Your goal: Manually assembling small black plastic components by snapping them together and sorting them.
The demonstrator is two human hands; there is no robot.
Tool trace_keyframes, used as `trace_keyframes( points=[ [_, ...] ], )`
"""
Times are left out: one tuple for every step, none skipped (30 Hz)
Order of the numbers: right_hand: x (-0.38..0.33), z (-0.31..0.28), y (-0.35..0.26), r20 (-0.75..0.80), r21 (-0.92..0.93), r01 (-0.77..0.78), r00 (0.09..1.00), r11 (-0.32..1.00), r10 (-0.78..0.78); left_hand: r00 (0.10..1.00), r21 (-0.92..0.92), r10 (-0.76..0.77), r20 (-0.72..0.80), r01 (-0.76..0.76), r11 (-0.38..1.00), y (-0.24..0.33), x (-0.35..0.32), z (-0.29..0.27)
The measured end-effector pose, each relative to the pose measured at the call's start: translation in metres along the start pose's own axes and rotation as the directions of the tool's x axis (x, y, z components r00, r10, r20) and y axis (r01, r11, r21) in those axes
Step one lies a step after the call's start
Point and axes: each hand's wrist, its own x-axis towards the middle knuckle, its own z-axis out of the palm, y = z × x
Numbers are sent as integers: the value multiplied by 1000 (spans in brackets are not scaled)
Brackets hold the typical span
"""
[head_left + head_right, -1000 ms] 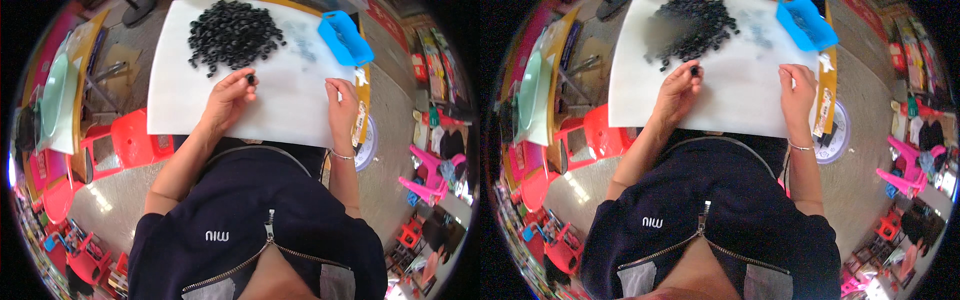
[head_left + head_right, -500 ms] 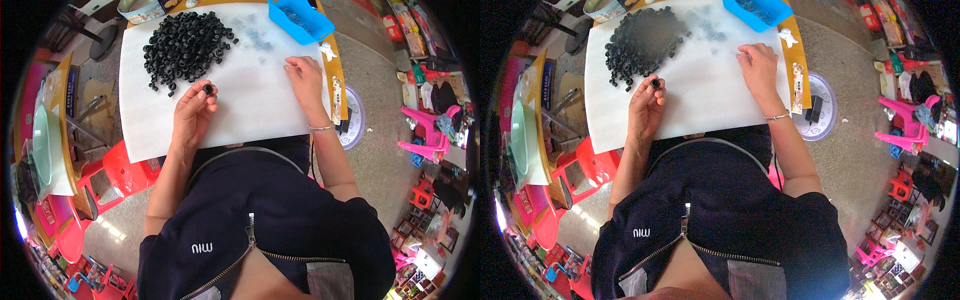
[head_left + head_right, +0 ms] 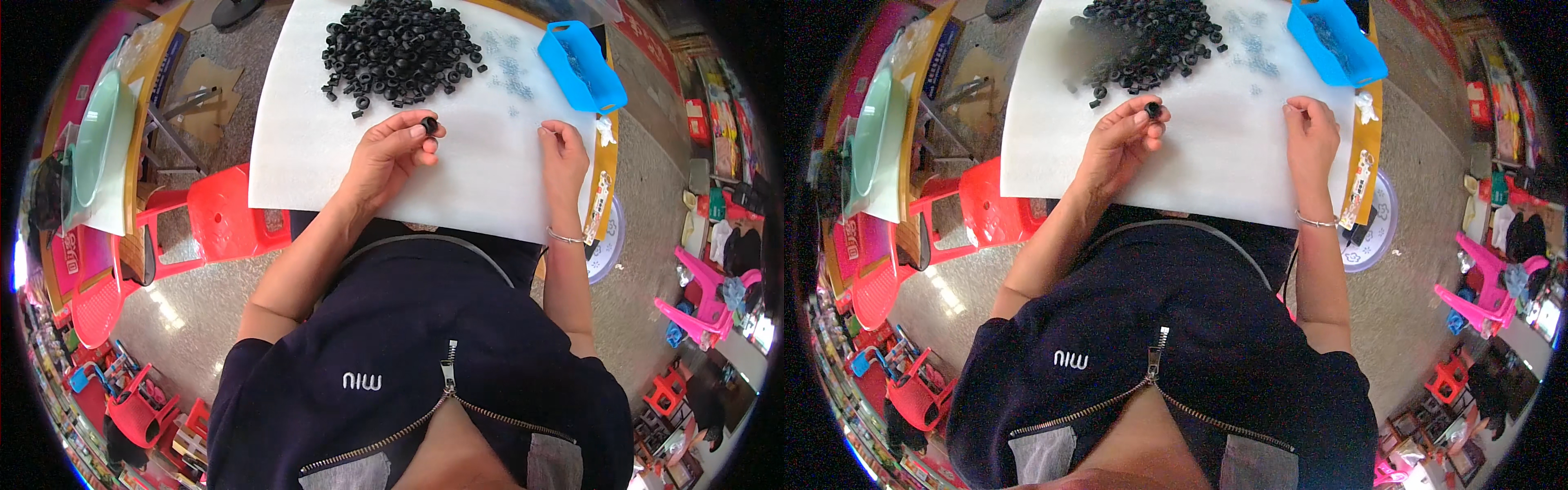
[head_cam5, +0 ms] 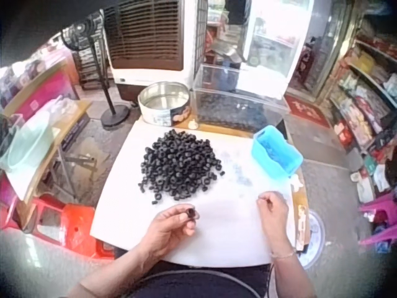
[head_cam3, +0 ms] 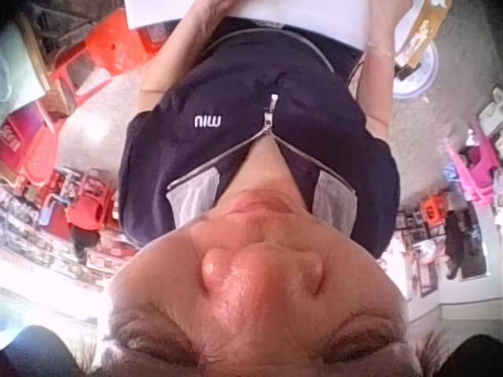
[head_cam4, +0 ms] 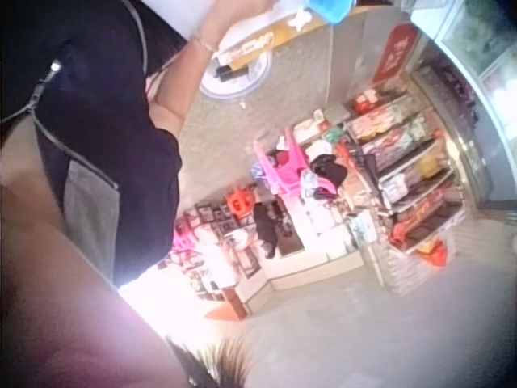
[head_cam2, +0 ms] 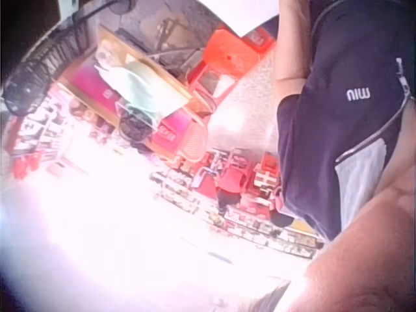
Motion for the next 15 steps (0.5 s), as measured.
trace_keyframes(
  points=[
    [-2,0,-7,11,70,-38,999,997,37,1000,5,0,-7,0,1000,0,0,0],
    [-4,1,-14,25,138,-77,997,987,74,1000,7,8,-1,-8,1000,0,0,0],
    [-5,1,-21,43,180,-44,998,983,37,1000,9,14,6,-14,1000,-1,1,1],
    [-7,2,-28,60,221,-13,998,975,0,1000,11,20,13,-20,1000,-1,1,1],
    [-9,3,-36,74,263,17,997,965,-38,1000,6,18,17,-18,1000,-1,1,1],
    [-11,6,-46,87,312,40,994,949,-70,1000,3,17,22,-17,1000,-1,1,0],
    [-13,9,-56,97,361,61,990,931,-102,1000,0,15,27,-15,1000,-1,2,0],
    [-14,12,-67,106,409,80,985,909,-135,999,-9,17,27,-17,1000,-1,2,-1],
    [-17,14,-78,137,414,103,975,905,-174,999,-18,22,27,-21,1000,-1,2,-2],
    [-19,16,-90,166,418,126,963,900,-211,999,-26,24,29,-24,999,-1,2,-2],
    [-22,18,-99,194,423,148,949,894,-248,1000,-8,20,23,-20,1000,-1,1,-1],
    [-23,20,-107,204,432,156,942,888,-265,1000,8,16,18,-16,1000,-1,1,1],
    [-24,22,-114,214,441,164,935,882,-281,1000,25,12,12,-12,1000,0,0,2],
    [-24,24,-118,224,451,172,928,876,-298,1000,34,7,13,-7,999,0,0,1],
    [-24,26,-119,234,459,164,926,873,-297,1000,41,3,12,-4,999,-1,0,1]
  ],
)
